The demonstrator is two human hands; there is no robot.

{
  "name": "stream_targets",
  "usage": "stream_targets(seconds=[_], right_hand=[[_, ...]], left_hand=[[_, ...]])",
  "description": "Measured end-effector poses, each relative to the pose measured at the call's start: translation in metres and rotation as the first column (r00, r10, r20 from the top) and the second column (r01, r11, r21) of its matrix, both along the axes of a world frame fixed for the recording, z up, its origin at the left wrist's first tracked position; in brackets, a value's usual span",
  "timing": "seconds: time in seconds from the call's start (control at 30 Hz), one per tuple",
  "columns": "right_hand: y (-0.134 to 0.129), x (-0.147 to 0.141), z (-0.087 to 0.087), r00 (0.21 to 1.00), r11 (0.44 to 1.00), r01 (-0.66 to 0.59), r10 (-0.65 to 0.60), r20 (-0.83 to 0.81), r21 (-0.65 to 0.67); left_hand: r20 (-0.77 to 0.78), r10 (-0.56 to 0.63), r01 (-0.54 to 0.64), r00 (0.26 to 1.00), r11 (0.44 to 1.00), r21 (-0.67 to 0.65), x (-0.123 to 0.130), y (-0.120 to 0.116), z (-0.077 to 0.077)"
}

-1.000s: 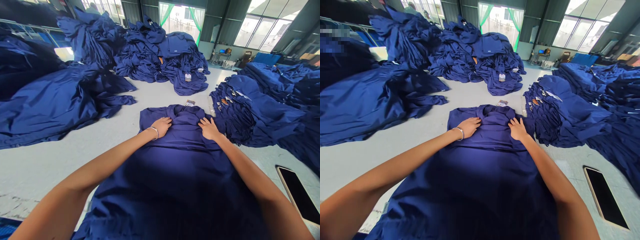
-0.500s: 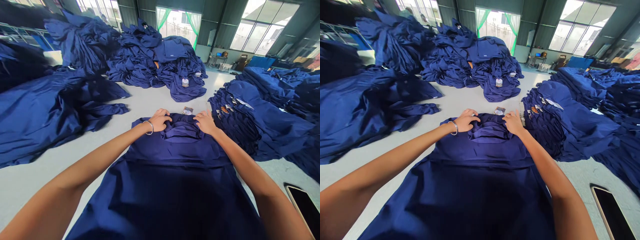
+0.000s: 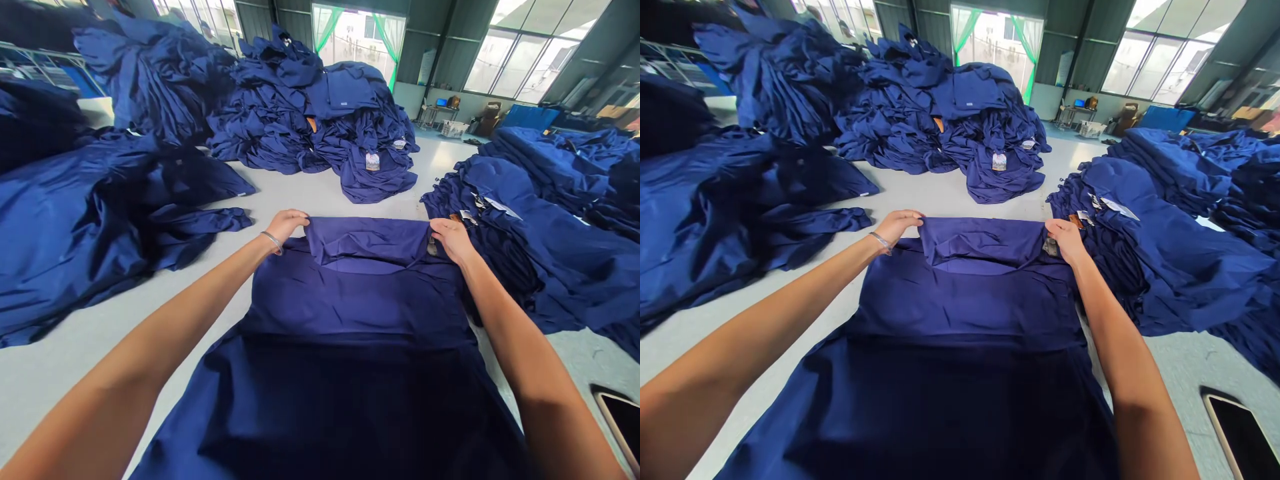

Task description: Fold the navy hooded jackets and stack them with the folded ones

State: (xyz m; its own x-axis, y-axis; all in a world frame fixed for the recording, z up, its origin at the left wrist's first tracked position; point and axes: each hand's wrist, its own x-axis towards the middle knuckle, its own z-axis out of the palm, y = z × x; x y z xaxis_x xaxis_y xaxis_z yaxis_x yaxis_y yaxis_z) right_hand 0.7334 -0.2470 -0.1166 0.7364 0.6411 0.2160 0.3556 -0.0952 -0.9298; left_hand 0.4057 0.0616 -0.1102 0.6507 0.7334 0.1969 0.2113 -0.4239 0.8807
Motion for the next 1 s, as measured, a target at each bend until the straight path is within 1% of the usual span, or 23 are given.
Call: stream_targets(seconds=[0.03,0.07,0.13,0.17,0.2,0.27,0.33,0.37,0.4,0.43,0.47,0.5,0.53,0.57,0.6,0.63,0.67,0.73,0.8,0.87,0.93,0.97,1.0], right_hand=[[0.001,-0.001,-0.003,1.0,0.999,0.003,-0.003,-0.003,-0.049],[0.002,-0.002,-0.005,0.999,0.992,0.012,-0.008,0.035,-0.127],[0.005,-0.004,-0.01,0.985,0.954,0.053,-0.001,0.173,-0.296],[0.007,-0.006,-0.011,0.972,0.932,0.076,0.01,0.234,-0.355],[0.009,-0.007,-0.012,0.961,0.915,0.095,0.018,0.275,-0.393],[0.01,-0.013,-0.01,0.949,0.898,0.131,0.01,0.316,-0.421],[0.007,-0.026,-0.005,0.906,0.9,0.199,-0.018,0.423,-0.388],[0.005,-0.036,-0.001,0.86,0.909,0.227,-0.018,0.51,-0.351],[0.002,-0.048,0.003,0.798,0.924,0.231,-0.002,0.603,-0.303],[0.0,-0.062,0.007,0.727,0.944,0.204,0.031,0.686,-0.259],[-0.002,-0.076,0.011,0.66,0.961,0.145,0.082,0.746,-0.234],[-0.002,-0.09,0.015,0.609,0.97,0.065,0.148,0.78,-0.235],[0.0,-0.103,0.017,0.566,0.966,-0.012,0.22,0.795,-0.259],[0.003,-0.113,0.018,0.53,0.951,-0.07,0.291,0.796,-0.301],[0.008,-0.121,0.019,0.503,0.929,-0.097,0.355,0.788,-0.357],[0.015,-0.125,0.019,0.492,0.905,-0.092,0.403,0.772,-0.415],[0.022,-0.127,0.018,0.503,0.885,-0.06,0.426,0.752,-0.461],[0.038,-0.121,0.017,0.577,0.854,0.03,0.409,0.707,-0.519],[0.048,-0.113,0.018,0.659,0.845,0.097,0.342,0.67,-0.526],[0.048,-0.108,0.02,0.694,0.871,0.143,0.25,0.675,-0.47],[0.038,-0.112,0.021,0.668,0.912,0.174,0.169,0.725,-0.372],[0.03,-0.116,0.021,0.638,0.925,0.168,0.161,0.753,-0.34],[0.022,-0.12,0.019,0.605,0.93,0.145,0.188,0.774,-0.339]], left_hand=[[-0.049,0.035,-0.035,0.998,0.999,0.014,0.0,0.001,-0.003],[-0.115,0.065,-0.061,0.991,0.997,0.044,0.0,0.001,-0.007],[-0.233,0.102,-0.079,0.967,0.991,0.103,0.003,0.002,-0.012],[-0.272,0.106,-0.074,0.956,0.989,0.127,0.004,0.002,-0.014],[-0.299,0.105,-0.061,0.948,0.987,0.151,0.005,0.001,-0.016],[-0.321,0.105,-0.041,0.941,0.979,0.2,0.006,-0.003,-0.018],[-0.266,0.139,-0.047,0.954,0.944,0.326,0.003,-0.014,-0.017],[-0.2,0.158,-0.061,0.967,0.906,0.42,-0.001,-0.023,-0.016],[-0.124,0.157,-0.07,0.98,0.85,0.522,-0.005,-0.034,-0.014],[-0.06,0.123,-0.059,0.991,0.782,0.62,-0.008,-0.047,-0.012],[-0.036,0.052,-0.012,0.998,0.711,0.703,-0.011,-0.061,-0.01],[-0.064,-0.039,0.074,0.997,0.643,0.762,-0.013,-0.077,-0.009],[-0.131,-0.129,0.181,0.983,0.576,0.797,-0.013,-0.092,-0.008],[-0.216,-0.193,0.287,0.957,0.513,0.809,-0.012,-0.107,-0.008],[-0.308,-0.228,0.381,0.924,0.459,0.802,-0.01,-0.121,-0.009],[-0.394,-0.231,0.456,0.89,0.42,0.785,-0.009,-0.133,-0.011],[-0.465,-0.212,0.511,0.859,0.393,0.765,-0.008,-0.145,-0.015],[-0.558,-0.172,0.58,0.812,0.353,0.734,-0.011,-0.163,-0.023],[-0.571,-0.163,0.59,0.805,0.325,0.739,-0.021,-0.175,-0.03],[-0.522,-0.189,0.554,0.832,0.326,0.766,-0.034,-0.181,-0.032],[-0.446,-0.213,0.494,0.869,0.358,0.792,-0.044,-0.181,-0.029],[-0.406,-0.217,0.46,0.888,0.379,0.803,-0.047,-0.178,-0.026],[-0.364,-0.217,0.423,0.906,0.402,0.812,-0.047,-0.174,-0.023]])
